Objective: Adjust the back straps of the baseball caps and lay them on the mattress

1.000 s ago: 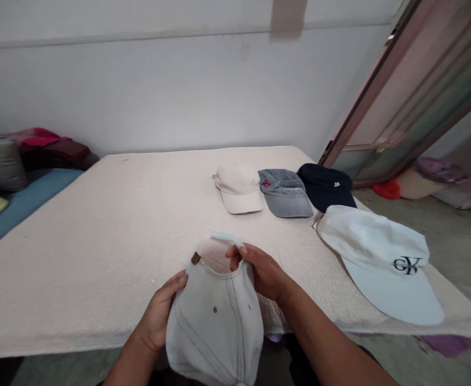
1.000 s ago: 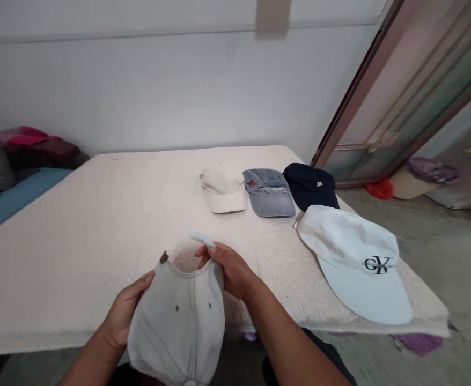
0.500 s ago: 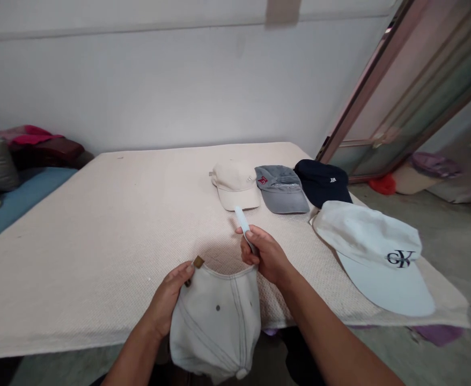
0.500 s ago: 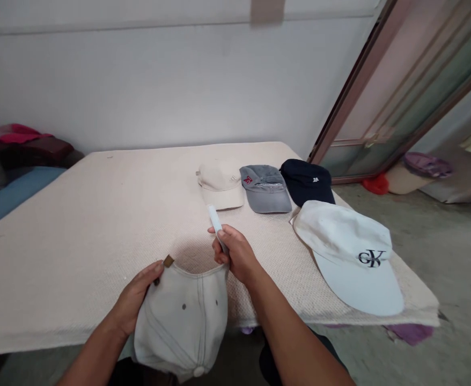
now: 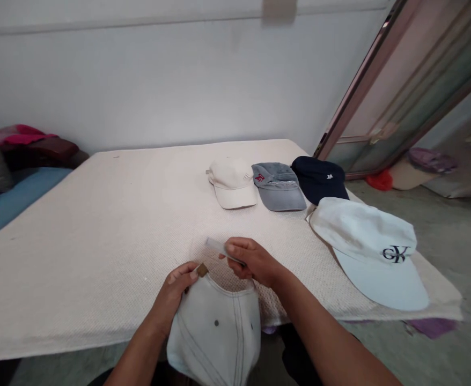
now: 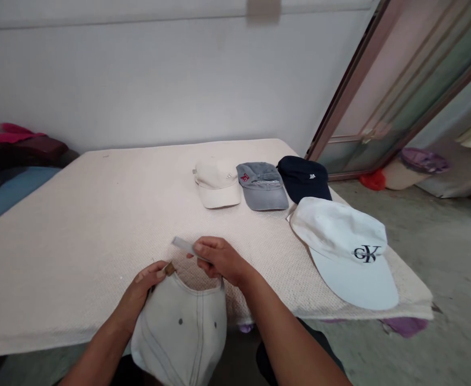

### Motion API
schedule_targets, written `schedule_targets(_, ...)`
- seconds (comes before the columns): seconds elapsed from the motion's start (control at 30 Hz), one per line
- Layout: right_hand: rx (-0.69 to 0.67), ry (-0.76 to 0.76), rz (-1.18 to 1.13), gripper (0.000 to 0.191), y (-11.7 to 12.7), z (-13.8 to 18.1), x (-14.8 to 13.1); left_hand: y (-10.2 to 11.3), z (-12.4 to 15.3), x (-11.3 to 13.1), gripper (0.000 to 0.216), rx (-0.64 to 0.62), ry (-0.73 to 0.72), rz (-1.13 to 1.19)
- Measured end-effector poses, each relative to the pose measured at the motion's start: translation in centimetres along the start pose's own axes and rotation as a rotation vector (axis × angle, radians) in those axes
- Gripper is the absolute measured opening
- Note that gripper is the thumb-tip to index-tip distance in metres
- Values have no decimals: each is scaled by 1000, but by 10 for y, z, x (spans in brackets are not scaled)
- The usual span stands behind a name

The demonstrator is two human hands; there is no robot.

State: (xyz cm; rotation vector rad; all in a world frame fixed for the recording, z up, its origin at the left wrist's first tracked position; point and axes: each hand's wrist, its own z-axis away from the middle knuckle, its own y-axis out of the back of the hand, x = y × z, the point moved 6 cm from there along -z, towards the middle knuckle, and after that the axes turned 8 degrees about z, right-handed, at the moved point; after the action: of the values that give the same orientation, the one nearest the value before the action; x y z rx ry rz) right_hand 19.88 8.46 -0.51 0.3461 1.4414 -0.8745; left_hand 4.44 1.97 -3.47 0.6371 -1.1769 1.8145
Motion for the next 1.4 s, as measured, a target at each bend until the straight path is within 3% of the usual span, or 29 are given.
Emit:
schedule_targets(0.13, -108, -36, 130, 26, -12, 1, 9, -2, 0, 0, 18, -58, -8, 56)
schedule_targets(0.63, -45, -86, 199, 19, -5, -1, 15, 1, -2, -7, 8, -138, -1, 184)
schedule_targets(1.07, -161, -6, 335, 24, -14, 2, 10, 1, 0, -14, 15, -100, 83, -1)
schedule_targets(1.4, -218, -101, 327, 17, -18, 5, 12, -2, 0, -14, 17, -96, 77, -20)
